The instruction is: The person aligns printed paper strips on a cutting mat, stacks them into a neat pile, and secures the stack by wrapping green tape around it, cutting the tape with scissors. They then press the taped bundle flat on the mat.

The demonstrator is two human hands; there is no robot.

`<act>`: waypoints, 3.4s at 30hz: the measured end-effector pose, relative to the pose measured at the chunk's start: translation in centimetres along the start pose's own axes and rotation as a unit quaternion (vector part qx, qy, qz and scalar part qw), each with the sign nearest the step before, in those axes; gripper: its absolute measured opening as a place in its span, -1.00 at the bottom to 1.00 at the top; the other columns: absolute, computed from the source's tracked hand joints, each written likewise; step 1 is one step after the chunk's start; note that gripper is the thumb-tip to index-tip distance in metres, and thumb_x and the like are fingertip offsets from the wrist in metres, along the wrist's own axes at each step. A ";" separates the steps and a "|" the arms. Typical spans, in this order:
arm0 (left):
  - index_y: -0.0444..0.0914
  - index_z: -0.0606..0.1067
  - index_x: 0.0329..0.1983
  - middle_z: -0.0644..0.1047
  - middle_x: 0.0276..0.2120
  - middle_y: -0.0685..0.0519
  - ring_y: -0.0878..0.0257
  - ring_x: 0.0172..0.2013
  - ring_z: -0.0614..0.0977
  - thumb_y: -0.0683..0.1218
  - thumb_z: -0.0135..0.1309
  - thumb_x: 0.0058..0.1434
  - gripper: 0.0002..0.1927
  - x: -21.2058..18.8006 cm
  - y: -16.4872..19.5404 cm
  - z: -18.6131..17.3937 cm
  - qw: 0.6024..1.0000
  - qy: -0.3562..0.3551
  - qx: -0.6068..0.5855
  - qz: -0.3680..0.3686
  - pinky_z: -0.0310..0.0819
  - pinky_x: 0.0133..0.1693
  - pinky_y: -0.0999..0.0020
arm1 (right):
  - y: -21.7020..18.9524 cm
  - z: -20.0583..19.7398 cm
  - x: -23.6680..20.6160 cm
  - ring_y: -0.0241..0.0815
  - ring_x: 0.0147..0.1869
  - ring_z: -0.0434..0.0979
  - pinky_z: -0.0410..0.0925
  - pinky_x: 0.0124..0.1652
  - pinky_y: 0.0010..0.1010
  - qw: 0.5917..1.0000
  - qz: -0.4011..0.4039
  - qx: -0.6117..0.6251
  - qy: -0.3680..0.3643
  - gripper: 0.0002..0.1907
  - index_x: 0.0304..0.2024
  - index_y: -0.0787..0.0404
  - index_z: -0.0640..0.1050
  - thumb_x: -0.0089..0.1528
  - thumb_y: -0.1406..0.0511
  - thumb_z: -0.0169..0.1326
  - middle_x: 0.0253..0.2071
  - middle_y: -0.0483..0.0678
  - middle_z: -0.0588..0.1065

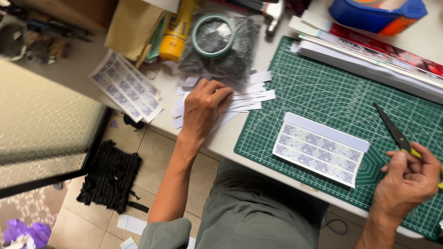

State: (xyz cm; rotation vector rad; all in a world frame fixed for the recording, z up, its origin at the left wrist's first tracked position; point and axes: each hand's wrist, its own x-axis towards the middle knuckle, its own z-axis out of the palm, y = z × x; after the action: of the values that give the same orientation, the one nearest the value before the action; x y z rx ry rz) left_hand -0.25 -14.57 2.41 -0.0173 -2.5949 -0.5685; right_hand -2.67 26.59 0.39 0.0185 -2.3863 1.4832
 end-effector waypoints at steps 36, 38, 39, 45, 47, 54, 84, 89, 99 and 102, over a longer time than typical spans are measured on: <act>-0.19 0.57 -0.27 0.52 -0.54 0.09 0.17 -0.50 0.61 -0.08 0.29 0.26 -0.88 -2.1 16.2 -1.0 0.887 -0.286 -0.319 0.173 0.44 -0.45 0.23 | -7.6 -3.7 -2.8 -0.27 -0.16 0.67 0.48 -0.21 -0.41 0.910 -0.030 0.023 -0.412 -0.77 -0.17 0.15 0.64 0.12 0.29 0.31 -0.24 -0.14 0.63; -0.19 0.58 -0.30 0.55 -0.53 0.09 0.18 -0.51 0.62 -0.07 0.30 0.24 -0.87 -2.1 15.6 -0.7 0.897 -0.271 -0.323 0.134 0.46 -0.45 0.27 | -7.0 -4.1 -3.1 -0.29 -0.32 0.65 0.47 -0.35 -0.45 0.899 0.109 -0.025 -0.423 -0.83 -0.22 0.14 0.69 0.11 0.33 0.32 -0.32 -0.14 0.64; -0.19 0.59 -0.31 0.56 -0.52 0.09 0.19 -0.51 0.62 -0.07 0.30 0.24 -0.87 -2.1 15.2 -0.5 0.901 -0.263 -0.324 0.116 0.47 -0.45 0.29 | -6.6 -4.2 -3.3 -0.25 -0.39 0.61 0.42 -0.40 -0.42 0.882 0.185 -0.063 -0.428 -0.80 -0.21 0.15 0.72 0.09 0.34 0.33 -0.34 -0.12 0.63; -0.22 0.65 -0.25 0.67 -0.39 0.07 0.37 -0.47 0.69 -0.08 0.24 0.29 -0.90 -1.9 13.0 1.2 0.875 -0.315 -0.365 -0.036 0.59 -0.48 0.50 | -4.7 -4.7 -3.1 -0.36 -0.29 0.66 0.51 -0.38 -0.55 0.931 0.185 -0.005 -0.315 -0.80 -0.11 0.23 0.64 0.21 0.35 0.19 -0.28 -0.11 0.64; -0.28 0.65 -0.19 0.68 -0.39 0.06 0.37 -0.43 0.67 -0.14 0.19 0.28 -0.88 -1.6 12.3 1.6 0.864 -0.305 -0.381 -0.125 0.53 -0.44 0.47 | -4.4 -4.3 -2.5 -0.35 -0.24 0.62 0.50 -0.28 -0.55 0.949 0.184 -0.021 -0.254 -0.77 -0.03 0.27 0.60 0.25 0.36 0.18 -0.25 -0.08 0.63; -0.29 0.64 -0.08 0.59 -0.30 0.02 0.41 -0.43 0.58 -0.22 0.13 0.31 -0.85 -1.1 12.8 3.2 0.886 -0.204 -0.359 -0.209 0.48 -0.41 0.54 | -3.5 -1.0 -1.8 -0.32 -0.12 0.62 0.50 -0.10 -0.55 0.979 0.166 -0.057 -0.101 -0.75 0.02 0.36 0.56 0.30 0.44 0.24 -0.16 0.01 0.62; -0.34 0.64 -0.07 0.60 -0.36 0.02 0.43 -0.57 0.58 -0.26 0.24 0.24 -0.81 -1.0 13.2 5.1 0.892 -0.146 -0.311 -0.294 0.45 -0.58 0.56 | -1.6 -0.4 -3.0 -0.26 -0.12 0.64 0.50 -0.11 -0.54 0.987 0.049 -0.140 -0.068 -0.43 0.34 0.34 0.36 0.31 0.54 0.24 -0.08 0.09 0.61; -0.35 0.62 -0.06 0.60 -0.33 0.02 0.44 -0.54 0.60 -0.27 0.24 0.24 -0.80 -1.0 13.1 5.2 0.892 -0.142 -0.320 -0.286 0.50 -0.56 0.58 | -1.7 -0.2 -2.9 -0.24 -0.12 0.65 0.49 -0.10 -0.51 0.984 0.051 -0.158 -0.069 -0.41 0.32 0.34 0.38 0.27 0.53 0.28 -0.07 0.11 0.62; -0.35 0.63 -0.07 0.58 -0.38 0.05 0.42 -0.55 0.58 -0.28 0.25 0.22 -0.79 -1.2 12.6 5.2 0.890 -0.134 -0.320 -0.296 0.46 -0.56 0.57 | -1.6 -0.2 -3.5 -0.24 -0.11 0.66 0.49 -0.10 -0.55 0.983 0.048 -0.160 -0.079 -0.47 0.33 0.37 0.40 0.36 0.52 0.30 -0.09 0.12 0.63; -0.34 0.62 -0.04 0.58 -0.34 0.05 0.44 -0.52 0.60 -0.27 0.24 0.24 -0.78 -1.2 12.6 5.2 0.876 -0.128 -0.351 -0.305 0.51 -0.53 0.58 | -1.2 -0.3 -3.5 -0.22 -0.09 0.68 0.51 -0.09 -0.55 0.980 0.027 -0.176 -0.091 -0.51 0.31 0.38 0.42 0.39 0.50 0.30 -0.10 0.12 0.63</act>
State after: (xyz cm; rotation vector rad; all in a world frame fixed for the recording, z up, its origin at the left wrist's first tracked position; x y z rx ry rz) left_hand -0.10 -0.93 2.61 0.5357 -2.4464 -1.8168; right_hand 0.98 25.69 0.57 0.0058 -2.7861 1.1027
